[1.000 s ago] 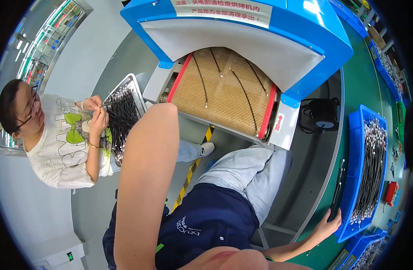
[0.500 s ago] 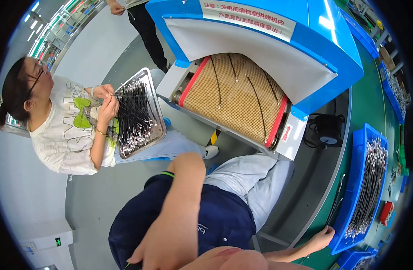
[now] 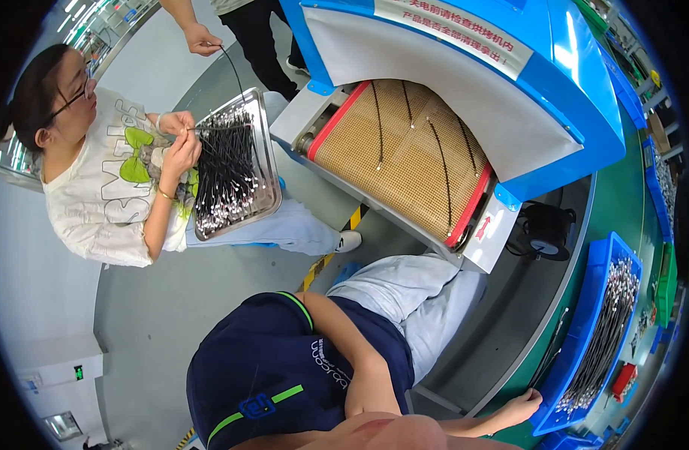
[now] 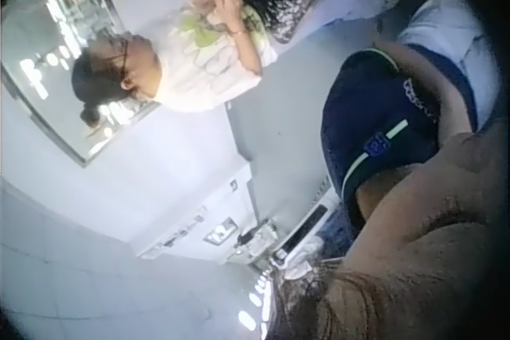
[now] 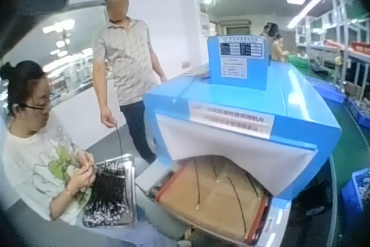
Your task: The person assembles and organizes wire harnesses by hand at a production line station, taking components from trays and placing them into storage bins.
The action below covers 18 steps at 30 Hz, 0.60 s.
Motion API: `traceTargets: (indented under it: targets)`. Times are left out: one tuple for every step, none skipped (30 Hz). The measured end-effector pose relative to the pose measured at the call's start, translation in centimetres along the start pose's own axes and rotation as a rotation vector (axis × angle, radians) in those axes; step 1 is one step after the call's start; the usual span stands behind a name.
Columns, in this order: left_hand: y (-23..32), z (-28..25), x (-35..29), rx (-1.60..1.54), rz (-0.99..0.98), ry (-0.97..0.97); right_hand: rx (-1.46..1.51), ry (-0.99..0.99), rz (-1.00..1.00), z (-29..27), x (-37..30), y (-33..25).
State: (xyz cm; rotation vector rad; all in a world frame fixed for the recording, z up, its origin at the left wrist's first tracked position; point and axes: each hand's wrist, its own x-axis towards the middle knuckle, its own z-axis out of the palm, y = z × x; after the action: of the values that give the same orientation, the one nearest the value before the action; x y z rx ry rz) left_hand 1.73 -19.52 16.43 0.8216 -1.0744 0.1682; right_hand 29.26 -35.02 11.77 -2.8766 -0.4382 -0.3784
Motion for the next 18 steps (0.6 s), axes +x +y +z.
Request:
traceTargets:
  targets:
    - [-2.2, 1.5, 0.6, 0.009, 0.005, 0.005, 0.033, 0.011, 0.033, 0.0, 0.1, -0.2]
    - [-3.1, 2.3, 1.3, 0.012, 0.007, 0.008, 0.066, 0.02, 0.072, -0.4, 0.0, -0.4]
    - [-2.4, 2.4, 1.2, 0.018, 0.01, 0.012, 0.064, 0.018, 0.061, -0.5, 0.0, -0.5]
    - [-1.9, 2.2, 1.0, 0.023, 0.013, 0.015, 0.106, 0.038, 0.067, -0.7, -0.1, -0.7]
    - [-1.4, 2.1, 1.0, 0.027, 0.015, 0.017, 0.148, 0.059, 0.074, -0.8, -0.2, -0.8]
    - [-1.7, 1.7, 1.4, 0.031, 0.02, 0.02, 0.144, 0.056, 0.064, -1.0, -0.1, -0.8]
    - [-1.6, 1.6, 1.3, 0.035, 0.024, 0.023, 0.176, 0.086, 0.062, -1.1, -0.1, -0.8]
    - [-1.4, 1.4, 1.3, 0.038, 0.029, 0.026, 0.207, 0.116, 0.059, -1.2, 0.0, -0.6]
    - [-1.1, 1.2, 1.2, 0.039, 0.033, 0.028, 0.185, 0.143, 0.05, -1.4, 0.2, -0.2]
    - [-0.6, 1.4, 0.9, 0.04, 0.037, 0.03, 0.18, 0.141, 0.044, -1.5, 0.3, -0.1]
    - [-0.3, 0.9, 0.9, 0.046, 0.04, 0.038, 0.188, 0.193, 0.014, -2.1, 0.4, -0.7]
    - [-0.3, 0.5, 1.1, 0.053, 0.043, 0.046, 0.197, 0.244, -0.015, -2.4, 0.5, -1.2]
    - [0.1, 0.9, 1.0, 0.06, 0.046, 0.056, 0.183, 0.251, -0.037, -2.6, 0.7, -1.4]
    - [-1.3, 0.0, 2.0, 0.068, 0.049, 0.066, 0.183, 0.242, -0.052, -2.5, 0.9, -1.5]
    - [-1.4, -0.2, 2.2, 0.078, 0.051, 0.078, 0.237, 0.281, -0.05, -2.3, 1.1, -1.8]
    - [-0.6, -0.6, 2.1, 0.036, 0.05, 0.05, 0.256, 0.349, 0.001, -3.3, 0.3, -1.3]
    - [-0.7, -0.7, 2.1, 0.036, 0.053, 0.051, 0.226, 0.372, -0.008, -3.4, 0.6, -1.0]
    - [-1.0, -1.0, 2.4, 0.035, 0.056, 0.051, 0.221, 0.37, -0.013, -3.4, 0.7, -0.8]
